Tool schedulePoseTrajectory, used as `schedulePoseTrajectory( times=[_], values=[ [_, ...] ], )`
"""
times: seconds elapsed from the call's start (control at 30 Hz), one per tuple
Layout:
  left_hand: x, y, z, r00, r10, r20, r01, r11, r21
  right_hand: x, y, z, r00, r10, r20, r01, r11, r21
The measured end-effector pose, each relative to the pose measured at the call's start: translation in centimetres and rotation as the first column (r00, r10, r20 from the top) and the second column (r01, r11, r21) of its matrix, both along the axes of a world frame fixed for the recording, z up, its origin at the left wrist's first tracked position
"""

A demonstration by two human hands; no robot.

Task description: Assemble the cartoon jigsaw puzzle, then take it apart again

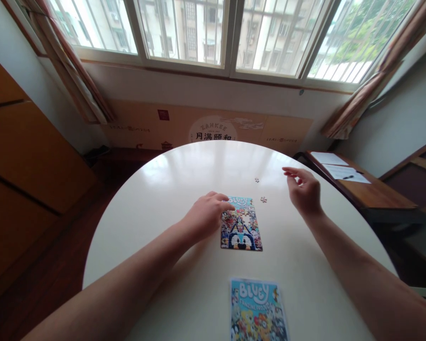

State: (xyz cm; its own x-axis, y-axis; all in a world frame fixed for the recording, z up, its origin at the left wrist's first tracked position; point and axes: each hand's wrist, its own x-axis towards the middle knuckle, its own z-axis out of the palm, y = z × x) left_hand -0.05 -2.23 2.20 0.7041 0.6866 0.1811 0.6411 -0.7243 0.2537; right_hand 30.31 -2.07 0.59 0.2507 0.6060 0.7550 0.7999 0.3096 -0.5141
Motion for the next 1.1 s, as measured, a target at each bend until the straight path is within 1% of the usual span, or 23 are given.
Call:
schedulePoseTrajectory(
  times=[0.1,0.17,0.23,0.3,0.4,0.57,0.67,0.77,0.93,1.03,1.1],
  values=[
    [0.0,0.1,-0.2,0.997,0.053,0.056,-0.054,0.998,0.025,2.5,1.5,-2.0,0.985,-0.09,-0.147,0.08,0.994,-0.077],
    [0.0,0.3,-0.3,0.99,0.088,0.111,-0.093,0.995,0.036,3.4,2.2,-3.3,0.965,-0.115,-0.234,0.086,0.988,-0.132],
    [0.0,0.3,-0.4,0.986,0.093,0.138,-0.099,0.994,0.039,3.8,2.7,-4.2,0.944,-0.115,-0.309,0.068,0.985,-0.159],
    [0.0,0.3,-0.4,0.989,0.066,0.134,-0.072,0.997,0.04,3.8,2.9,-4.6,0.936,-0.105,-0.336,0.049,0.984,-0.169],
    [0.2,0.1,-0.5,0.995,0.02,0.102,-0.024,0.999,0.032,3.6,3.0,-4.7,0.941,-0.094,-0.326,0.035,0.983,-0.182],
    [0.2,0.3,-1.3,0.999,0.006,0.053,-0.005,1.0,-0.001,3.8,3.2,-4.8,0.928,-0.084,-0.363,0.011,0.98,-0.199],
    [0.3,0.7,-1.6,0.999,0.005,0.035,-0.004,1.0,-0.024,3.9,3.3,-5.0,0.938,-0.072,-0.34,-0.009,0.973,-0.232],
    [0.4,0.7,-1.5,1.0,0.012,0.01,-0.012,1.0,-0.028,3.6,3.2,-4.9,0.956,-0.027,-0.291,-0.058,0.958,-0.28],
    [0.5,0.1,-0.9,1.0,-0.007,-0.031,0.007,1.0,0.006,2.4,2.6,-4.2,0.985,0.104,-0.137,-0.15,0.907,-0.394],
    [0.6,-0.1,-0.7,0.999,-0.017,-0.038,0.017,1.0,0.006,1.8,2.1,-3.7,0.984,0.174,-0.046,-0.176,0.882,-0.436],
    [0.7,-0.2,-0.7,0.999,-0.013,-0.045,0.013,1.0,0.0,1.7,1.9,-3.4,0.976,0.217,0.034,-0.18,0.877,-0.445]
  ],
)
